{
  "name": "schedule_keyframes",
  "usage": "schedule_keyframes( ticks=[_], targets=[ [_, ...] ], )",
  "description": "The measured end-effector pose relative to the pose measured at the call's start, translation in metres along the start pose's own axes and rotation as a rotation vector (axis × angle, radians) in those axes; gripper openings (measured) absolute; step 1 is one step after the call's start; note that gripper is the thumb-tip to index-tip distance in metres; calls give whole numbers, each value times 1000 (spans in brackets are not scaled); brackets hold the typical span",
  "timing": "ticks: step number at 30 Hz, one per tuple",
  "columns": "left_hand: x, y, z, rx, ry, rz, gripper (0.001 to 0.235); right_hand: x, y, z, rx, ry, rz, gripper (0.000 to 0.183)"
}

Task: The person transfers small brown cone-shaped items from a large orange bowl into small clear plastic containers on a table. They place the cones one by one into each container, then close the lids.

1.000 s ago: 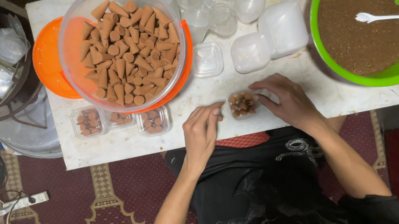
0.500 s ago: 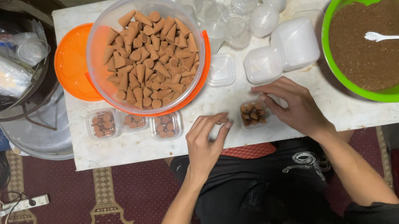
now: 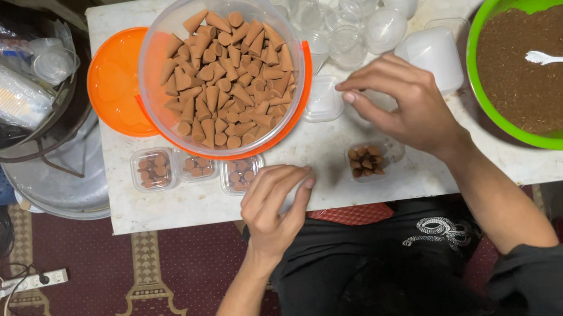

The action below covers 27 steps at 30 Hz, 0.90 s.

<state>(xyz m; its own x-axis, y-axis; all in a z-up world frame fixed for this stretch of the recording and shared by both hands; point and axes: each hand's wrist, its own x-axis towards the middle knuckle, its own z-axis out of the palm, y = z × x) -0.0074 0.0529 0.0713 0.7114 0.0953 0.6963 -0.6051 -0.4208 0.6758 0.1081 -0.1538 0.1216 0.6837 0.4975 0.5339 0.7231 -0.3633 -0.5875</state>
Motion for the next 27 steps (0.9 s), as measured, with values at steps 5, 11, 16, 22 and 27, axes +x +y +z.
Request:
schedule_keyframes(
  ticks=[5,11,16,22,27],
  targets=[
    [36,8,-30,136,18,78,5,52,-3,8,-187,-79,-90,11],
    [88,10,-59,377,-145,61,8,103,13,54,-824,-253,-115,21],
    [110,-23,-69,583,-318,-33,21,117,31,94,-1154,-319,-68,22],
    [119,-73,-50,888,-620,0,25,119,30,104,-1239,-336,3,24],
    [113,-92,-37,1010,-845,76,13,114,35,105,-1185,-292,-17,19]
  ],
)
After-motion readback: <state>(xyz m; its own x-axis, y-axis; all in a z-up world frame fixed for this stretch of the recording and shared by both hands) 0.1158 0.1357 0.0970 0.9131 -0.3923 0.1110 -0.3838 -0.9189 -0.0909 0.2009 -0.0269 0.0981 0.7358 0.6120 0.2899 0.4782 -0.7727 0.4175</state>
